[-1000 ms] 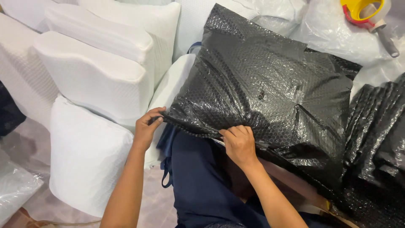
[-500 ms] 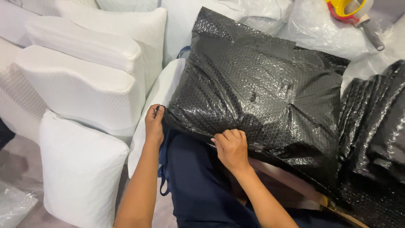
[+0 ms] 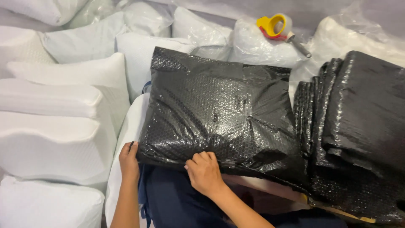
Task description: The person is wrapping a white pillow in black bubble wrap and sealing the package with tape.
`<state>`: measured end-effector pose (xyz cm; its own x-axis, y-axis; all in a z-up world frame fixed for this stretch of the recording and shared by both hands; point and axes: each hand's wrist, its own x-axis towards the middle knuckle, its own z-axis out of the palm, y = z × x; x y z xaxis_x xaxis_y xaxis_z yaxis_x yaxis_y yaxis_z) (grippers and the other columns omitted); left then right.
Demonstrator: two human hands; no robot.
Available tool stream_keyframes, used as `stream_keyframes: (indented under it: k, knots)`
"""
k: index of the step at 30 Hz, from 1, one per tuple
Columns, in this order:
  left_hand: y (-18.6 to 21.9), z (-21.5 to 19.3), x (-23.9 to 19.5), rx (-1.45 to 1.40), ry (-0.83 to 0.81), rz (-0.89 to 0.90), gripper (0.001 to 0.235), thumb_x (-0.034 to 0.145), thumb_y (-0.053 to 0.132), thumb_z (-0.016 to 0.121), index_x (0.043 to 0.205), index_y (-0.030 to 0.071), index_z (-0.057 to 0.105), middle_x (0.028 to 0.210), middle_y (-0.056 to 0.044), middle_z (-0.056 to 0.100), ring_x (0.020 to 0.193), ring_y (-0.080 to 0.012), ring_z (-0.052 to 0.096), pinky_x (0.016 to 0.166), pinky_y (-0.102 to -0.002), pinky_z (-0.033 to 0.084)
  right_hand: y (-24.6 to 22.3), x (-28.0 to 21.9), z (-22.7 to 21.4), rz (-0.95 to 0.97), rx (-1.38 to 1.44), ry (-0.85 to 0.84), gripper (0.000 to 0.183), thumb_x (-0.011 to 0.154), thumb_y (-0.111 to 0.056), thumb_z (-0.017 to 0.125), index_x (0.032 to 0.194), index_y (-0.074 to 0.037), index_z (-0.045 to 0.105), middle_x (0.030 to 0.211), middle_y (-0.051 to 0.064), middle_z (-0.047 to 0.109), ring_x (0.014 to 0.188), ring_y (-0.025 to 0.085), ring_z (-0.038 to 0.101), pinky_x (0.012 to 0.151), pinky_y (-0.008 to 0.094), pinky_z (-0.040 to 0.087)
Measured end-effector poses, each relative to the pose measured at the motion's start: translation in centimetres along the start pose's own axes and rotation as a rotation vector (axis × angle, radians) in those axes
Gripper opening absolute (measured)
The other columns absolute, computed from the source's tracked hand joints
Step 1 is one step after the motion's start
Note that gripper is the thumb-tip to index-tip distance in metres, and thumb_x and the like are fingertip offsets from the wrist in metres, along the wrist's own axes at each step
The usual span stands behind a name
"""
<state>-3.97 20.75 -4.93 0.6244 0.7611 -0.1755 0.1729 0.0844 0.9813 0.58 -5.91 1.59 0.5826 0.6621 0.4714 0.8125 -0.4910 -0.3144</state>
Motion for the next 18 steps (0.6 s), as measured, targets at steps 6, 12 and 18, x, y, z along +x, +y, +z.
stream_keyframes:
  k: [6,12,18]
  knots:
    - [4.2,0.4,-2.1,0.507,0.177,0.263,0.031,0.102,0.028,0.059,0.120,0.003,0.063,0.122,-0.015,0.061,0.117,-0.0325,0.054,0.098,-0.046,0.041,0.5,-0.2,-4.4,0.007,0.378,-0.010,0.019,0.100,-0.012,0.063,0.112,0.002,0.067,0.105,0.016,0.065,0.093,0.031,0.065,0.086,0.043,0.051]
    - [6.8,4.6,-7.3,0.870,0.218,0.968,0.038,0.090,0.022,0.071,0.122,0.003,0.069,0.132,-0.018,0.065,0.133,-0.0407,0.058,0.110,-0.059,0.044,5.0,-0.2,-9.1,0.114,0.234,0.250,0.027,0.095,-0.008,0.062,0.120,0.003,0.063,0.111,0.018,0.068,0.099,0.028,0.070,0.092,0.036,0.062]
    - [1.8,9.0,-8.0,1.213,-0.155,0.550,0.053,0.082,0.062,0.063,0.127,0.034,0.065,0.145,0.003,0.054,0.151,-0.0294,0.038,0.118,-0.070,0.031,16.7,6.2,-14.5,0.888,0.363,0.295,0.038,0.095,-0.017,0.062,0.132,-0.010,0.056,0.125,0.008,0.068,0.099,0.018,0.069,0.083,0.029,0.060]
